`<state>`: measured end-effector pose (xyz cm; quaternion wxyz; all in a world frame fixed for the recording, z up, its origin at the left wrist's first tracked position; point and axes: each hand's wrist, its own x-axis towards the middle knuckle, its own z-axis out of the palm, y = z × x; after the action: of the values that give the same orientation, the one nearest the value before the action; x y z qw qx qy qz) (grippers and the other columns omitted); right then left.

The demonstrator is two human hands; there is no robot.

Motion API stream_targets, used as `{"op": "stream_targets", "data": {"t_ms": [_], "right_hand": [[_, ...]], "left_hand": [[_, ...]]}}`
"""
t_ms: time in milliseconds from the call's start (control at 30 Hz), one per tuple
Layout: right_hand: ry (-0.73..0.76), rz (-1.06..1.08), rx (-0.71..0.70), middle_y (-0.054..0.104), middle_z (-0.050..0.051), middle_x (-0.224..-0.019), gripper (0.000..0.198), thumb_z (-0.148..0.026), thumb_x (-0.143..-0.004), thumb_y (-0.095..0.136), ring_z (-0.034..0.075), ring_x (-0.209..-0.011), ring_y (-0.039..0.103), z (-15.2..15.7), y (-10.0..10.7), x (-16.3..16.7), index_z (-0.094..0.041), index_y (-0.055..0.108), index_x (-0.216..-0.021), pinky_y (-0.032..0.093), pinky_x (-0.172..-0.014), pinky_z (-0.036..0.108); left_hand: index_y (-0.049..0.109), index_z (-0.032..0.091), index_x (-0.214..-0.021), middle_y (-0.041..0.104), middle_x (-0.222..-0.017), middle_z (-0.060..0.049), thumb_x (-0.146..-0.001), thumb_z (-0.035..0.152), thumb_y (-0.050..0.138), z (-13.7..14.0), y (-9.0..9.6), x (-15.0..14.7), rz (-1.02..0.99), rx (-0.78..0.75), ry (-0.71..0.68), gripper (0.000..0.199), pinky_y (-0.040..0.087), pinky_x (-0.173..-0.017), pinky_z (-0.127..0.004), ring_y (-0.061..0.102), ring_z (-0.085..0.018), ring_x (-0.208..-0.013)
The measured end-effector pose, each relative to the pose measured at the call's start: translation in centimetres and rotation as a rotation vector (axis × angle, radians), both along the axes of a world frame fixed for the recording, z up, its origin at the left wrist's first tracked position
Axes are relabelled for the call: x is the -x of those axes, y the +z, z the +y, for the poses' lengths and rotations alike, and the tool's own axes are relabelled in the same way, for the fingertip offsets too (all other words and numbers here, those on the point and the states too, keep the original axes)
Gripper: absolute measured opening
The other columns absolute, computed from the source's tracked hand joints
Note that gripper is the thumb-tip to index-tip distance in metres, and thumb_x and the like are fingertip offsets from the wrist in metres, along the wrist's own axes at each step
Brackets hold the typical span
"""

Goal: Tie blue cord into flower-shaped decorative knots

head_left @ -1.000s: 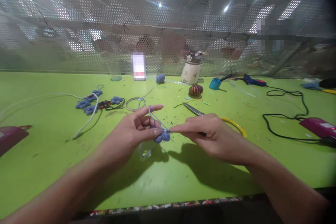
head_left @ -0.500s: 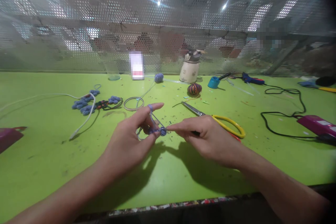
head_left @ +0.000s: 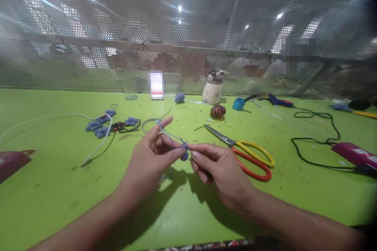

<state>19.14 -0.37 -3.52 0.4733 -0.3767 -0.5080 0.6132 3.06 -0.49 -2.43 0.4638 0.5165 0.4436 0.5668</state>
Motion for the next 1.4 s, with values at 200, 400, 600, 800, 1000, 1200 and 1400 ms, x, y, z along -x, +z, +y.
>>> {"op": "stream_targets", "data": {"t_ms": [200,400,600,800,1000,1200,1400], "right_hand": [[-0.056,-0.381,-0.632,0.06,0.002,-0.066,0.023,-0.016,-0.09,0.056,0.011,-0.056,0.051,0.5,-0.2,-1.4,-0.013,0.075,-0.102,0.039,-0.053,0.024],[-0.074,-0.972,-1.249,0.055,0.006,-0.07,0.047,-0.001,-0.086,0.041,0.016,-0.058,0.044,1.0,-0.1,-3.0,-0.008,0.065,-0.125,0.029,-0.052,0.028],[0.108,-0.875,-0.956,0.06,0.006,-0.074,0.045,-0.005,-0.089,0.042,0.014,-0.062,0.047,0.6,1.6,-3.1,-0.014,0.067,-0.125,0.035,-0.056,0.027],[0.248,-0.434,-0.38,0.045,-0.003,-0.055,0.028,-0.017,-0.09,0.054,0.008,-0.05,0.033,0.8,2.2,-2.6,-0.014,0.075,-0.108,0.027,-0.047,0.024],[0.183,-0.195,-0.143,0.045,-0.004,-0.055,0.029,-0.026,-0.083,0.064,0.006,-0.045,0.033,1.1,1.2,-2.1,-0.014,0.075,-0.108,0.022,-0.043,0.021],[0.088,-0.124,-0.018,0.052,-0.003,-0.055,0.031,-0.027,-0.076,0.071,0.005,-0.043,0.036,0.9,1.5,-1.7,-0.014,0.077,-0.103,0.023,-0.042,0.021],[0.053,-0.134,-0.029,0.052,-0.003,-0.055,0.028,-0.027,-0.077,0.071,0.005,-0.043,0.035,1.0,1.2,-1.7,-0.015,0.078,-0.101,0.023,-0.043,0.021]], "left_hand": [[0.047,0.015,-0.139,0.065,-0.069,0.004,-0.064,0.015,0.085,0.3,1.0,0.9,-0.219,0.199,-0.155,0.085,0.049,-0.071,-0.025,0.062,-0.012,-0.066],[0.058,0.017,-0.129,0.065,-0.069,0.004,-0.067,0.017,0.083,0.4,1.3,2.1,-0.021,0.134,-0.13,0.068,0.049,-0.069,-0.027,0.063,-0.013,-0.067],[0.069,0.02,-0.112,0.065,-0.072,0.003,-0.071,0.014,0.077,0.9,1.3,2.5,0.01,0.134,-0.166,0.042,0.048,-0.069,-0.028,0.06,-0.012,-0.066],[0.075,0.02,-0.1,0.065,-0.072,0.002,-0.074,0.016,0.075,1.1,1.1,2.4,0.059,0.137,-0.209,0.026,0.046,-0.068,-0.028,0.06,-0.013,-0.067],[0.078,0.022,-0.098,0.075,-0.088,-0.003,-0.075,0.017,0.075,0.8,0.8,2.0,0.0,0.22,-0.352,0.024,0.045,-0.077,-0.029,0.063,-0.015,-0.081],[0.08,0.023,-0.082,0.072,-0.083,-0.001,-0.07,0.008,0.072,0.4,1.1,1.8,-0.198,0.298,-0.343,0.021,0.044,-0.069,-0.024,0.06,-0.011,-0.072],[0.06,0.014,-0.045,0.068,-0.085,-0.002,-0.065,0.005,0.072,0.5,0.9,1.5,-0.184,0.299,-0.317,0.025,0.042,-0.066,-0.023,0.058,-0.009,-0.069]]}}
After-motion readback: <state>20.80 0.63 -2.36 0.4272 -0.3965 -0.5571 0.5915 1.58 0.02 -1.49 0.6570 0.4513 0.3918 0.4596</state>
